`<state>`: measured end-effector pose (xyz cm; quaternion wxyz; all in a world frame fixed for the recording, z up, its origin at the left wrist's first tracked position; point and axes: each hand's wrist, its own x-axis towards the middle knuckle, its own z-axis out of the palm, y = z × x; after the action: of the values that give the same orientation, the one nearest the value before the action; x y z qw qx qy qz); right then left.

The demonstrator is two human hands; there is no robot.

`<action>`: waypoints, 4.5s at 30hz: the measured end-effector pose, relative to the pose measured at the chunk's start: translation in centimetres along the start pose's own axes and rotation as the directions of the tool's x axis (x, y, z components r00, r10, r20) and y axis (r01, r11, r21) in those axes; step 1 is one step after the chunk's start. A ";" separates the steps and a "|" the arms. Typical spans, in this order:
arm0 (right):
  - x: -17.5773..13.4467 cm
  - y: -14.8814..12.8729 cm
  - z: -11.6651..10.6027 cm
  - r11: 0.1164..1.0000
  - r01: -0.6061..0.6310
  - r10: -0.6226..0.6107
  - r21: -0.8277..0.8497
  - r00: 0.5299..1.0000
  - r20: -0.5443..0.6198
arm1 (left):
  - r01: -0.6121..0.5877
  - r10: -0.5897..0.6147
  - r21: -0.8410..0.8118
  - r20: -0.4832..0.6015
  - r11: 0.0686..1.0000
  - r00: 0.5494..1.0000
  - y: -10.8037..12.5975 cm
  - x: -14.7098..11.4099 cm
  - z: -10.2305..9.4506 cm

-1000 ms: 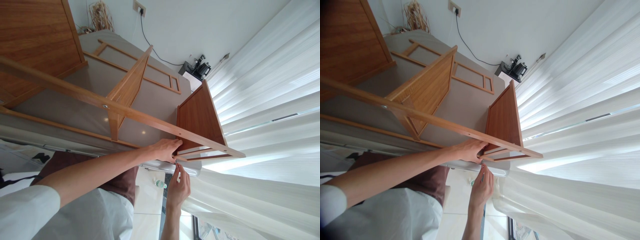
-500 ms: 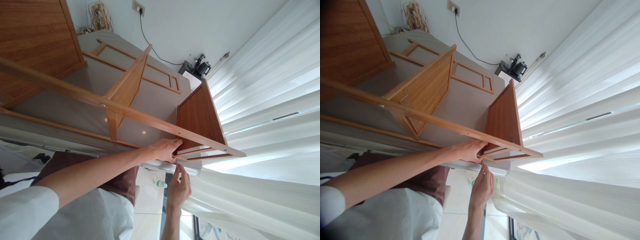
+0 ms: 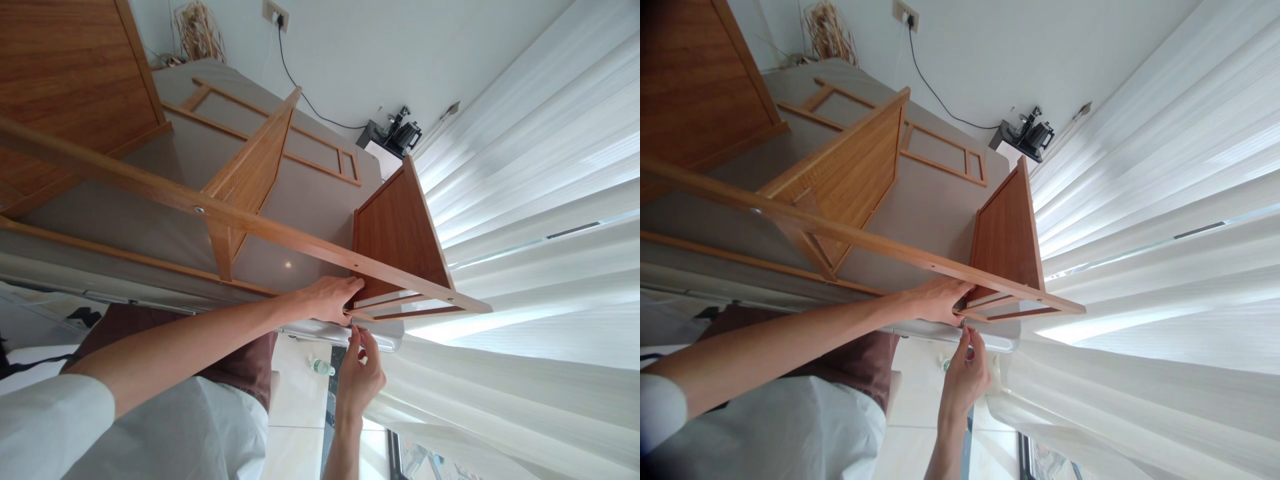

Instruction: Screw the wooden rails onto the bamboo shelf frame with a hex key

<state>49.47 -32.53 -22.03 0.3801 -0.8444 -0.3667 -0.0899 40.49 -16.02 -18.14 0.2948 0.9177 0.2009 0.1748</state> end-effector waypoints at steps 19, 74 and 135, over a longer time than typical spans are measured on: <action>1.1 1.4 1.2 0.732 -0.469 0.339 0.494 0.880 0.334 | -0.004 0.004 -0.007 0.000 1.000 1.000 -0.1 0.1 0.0; 0.6 0.9 0.9 0.760 -0.436 0.363 0.482 0.900 0.243 | -0.024 0.024 -0.019 -0.029 1.000 0.999 -0.1 0.0 0.3; 0.9 -0.3 1.3 0.898 -0.346 0.330 0.271 0.938 0.104 | -0.004 0.004 -0.010 -0.007 1.000 1.000 0.0 0.1 0.0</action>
<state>49.70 -30.96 -22.37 0.4973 -0.8336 -0.2342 0.0545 40.60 -15.96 -18.09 0.2982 0.9161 0.1991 0.1795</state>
